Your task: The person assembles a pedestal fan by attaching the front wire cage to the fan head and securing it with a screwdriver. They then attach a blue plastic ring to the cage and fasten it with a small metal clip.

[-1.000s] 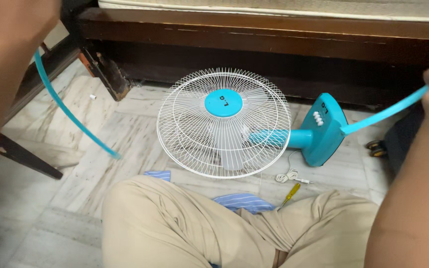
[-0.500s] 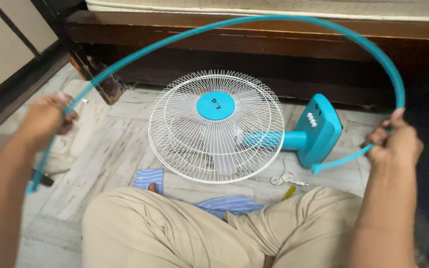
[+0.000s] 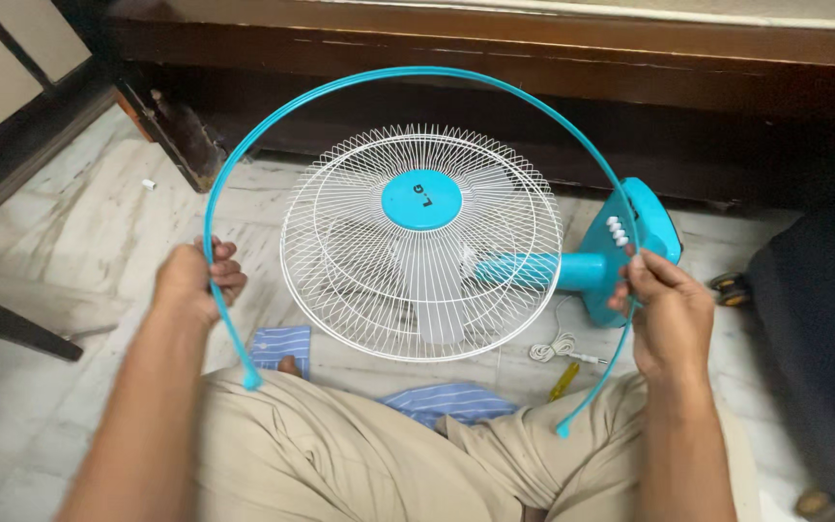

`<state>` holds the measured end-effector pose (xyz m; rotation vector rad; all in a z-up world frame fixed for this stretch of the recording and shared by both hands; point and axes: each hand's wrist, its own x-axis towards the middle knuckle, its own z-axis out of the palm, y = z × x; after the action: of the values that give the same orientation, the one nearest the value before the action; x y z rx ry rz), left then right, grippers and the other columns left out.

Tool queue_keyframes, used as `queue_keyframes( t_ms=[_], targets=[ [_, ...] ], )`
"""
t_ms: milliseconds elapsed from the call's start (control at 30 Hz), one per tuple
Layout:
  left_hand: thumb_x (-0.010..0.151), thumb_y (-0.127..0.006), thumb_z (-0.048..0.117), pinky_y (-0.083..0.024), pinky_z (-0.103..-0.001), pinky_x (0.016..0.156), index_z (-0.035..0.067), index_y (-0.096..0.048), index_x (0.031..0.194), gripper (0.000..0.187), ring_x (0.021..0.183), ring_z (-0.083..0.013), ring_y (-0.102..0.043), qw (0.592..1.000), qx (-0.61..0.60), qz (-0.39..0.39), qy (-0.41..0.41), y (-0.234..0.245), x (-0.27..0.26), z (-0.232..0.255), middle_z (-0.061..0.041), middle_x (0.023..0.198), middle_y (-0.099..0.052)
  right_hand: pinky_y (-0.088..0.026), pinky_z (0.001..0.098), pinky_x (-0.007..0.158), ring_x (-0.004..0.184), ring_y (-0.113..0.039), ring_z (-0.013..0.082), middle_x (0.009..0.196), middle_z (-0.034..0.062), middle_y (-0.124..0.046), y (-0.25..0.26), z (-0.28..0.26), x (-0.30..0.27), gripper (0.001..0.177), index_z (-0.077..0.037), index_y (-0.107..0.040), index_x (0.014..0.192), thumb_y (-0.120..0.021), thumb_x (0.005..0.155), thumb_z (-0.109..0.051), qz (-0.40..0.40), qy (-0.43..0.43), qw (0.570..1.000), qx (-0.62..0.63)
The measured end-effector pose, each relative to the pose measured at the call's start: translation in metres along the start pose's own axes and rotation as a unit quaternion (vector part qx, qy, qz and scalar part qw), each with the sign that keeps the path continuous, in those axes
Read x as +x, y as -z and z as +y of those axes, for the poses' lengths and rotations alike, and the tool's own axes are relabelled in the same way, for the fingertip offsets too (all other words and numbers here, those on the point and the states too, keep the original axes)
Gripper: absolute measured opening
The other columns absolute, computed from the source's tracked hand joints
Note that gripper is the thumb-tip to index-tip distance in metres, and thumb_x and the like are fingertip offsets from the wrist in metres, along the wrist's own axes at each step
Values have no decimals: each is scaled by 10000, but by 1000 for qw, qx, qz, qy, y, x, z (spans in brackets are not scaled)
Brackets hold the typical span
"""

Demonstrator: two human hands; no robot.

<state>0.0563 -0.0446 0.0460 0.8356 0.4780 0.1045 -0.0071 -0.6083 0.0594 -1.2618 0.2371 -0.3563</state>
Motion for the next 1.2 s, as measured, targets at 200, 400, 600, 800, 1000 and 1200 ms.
queue_keyframes(
  t_ms=[200,400,600,800,1000,1200],
  targets=[
    [1039,-382,162,-287,-244,413,133,-447,897,159,478,-77,-361,995,-56,74,-43,8,-23,-71,-1,669,-455,-467,246,522,618,-612,113,829,92,-699,-4,-14,-11,310,58,-708,1212,-742,941,-89,13,102,985,-140],
    [1038,-408,154,-342,-248,433,111,-511,961,136,502,-110,-435,980,-38,166,-103,-19,-10,-58,-43,716,-547,-424,218,502,598,-568,72,892,73,-747,-24,5,4,238,59,-724,1102,-770,958,-125,32,129,983,-129],
    [1080,-394,241,-320,-293,447,68,-575,945,284,511,-133,-412,925,170,191,-281,-43,-8,-82,-82,744,-654,-433,220,509,579,-571,79,907,69,-733,-52,33,21,264,29,-738,1114,-747,976,-196,38,144,974,-174],
    [1043,-430,230,-464,-382,638,20,-604,903,306,660,-223,-589,842,360,216,-339,-51,-13,-101,-115,778,-688,-473,232,563,663,-580,74,960,45,-727,-59,60,22,326,14,-720,1171,-717,990,-258,26,125,968,-215],
    [1066,-455,275,-472,-499,876,-15,-685,1061,370,925,-420,-619,804,472,236,-274,-54,-26,-107,-320,1057,-614,-519,265,592,715,-635,105,952,62,-733,-50,64,22,331,9,-727,1143,-706,979,-279,26,56,972,-226],
    [1005,-471,325,-442,-492,1026,76,-668,1239,394,1149,-482,-559,838,446,256,-181,-55,-24,-107,-380,1403,-356,-511,282,616,768,-657,131,943,80,-742,-44,69,26,306,8,-743,1124,-708,981,-261,7,48,967,-252]
  ],
)
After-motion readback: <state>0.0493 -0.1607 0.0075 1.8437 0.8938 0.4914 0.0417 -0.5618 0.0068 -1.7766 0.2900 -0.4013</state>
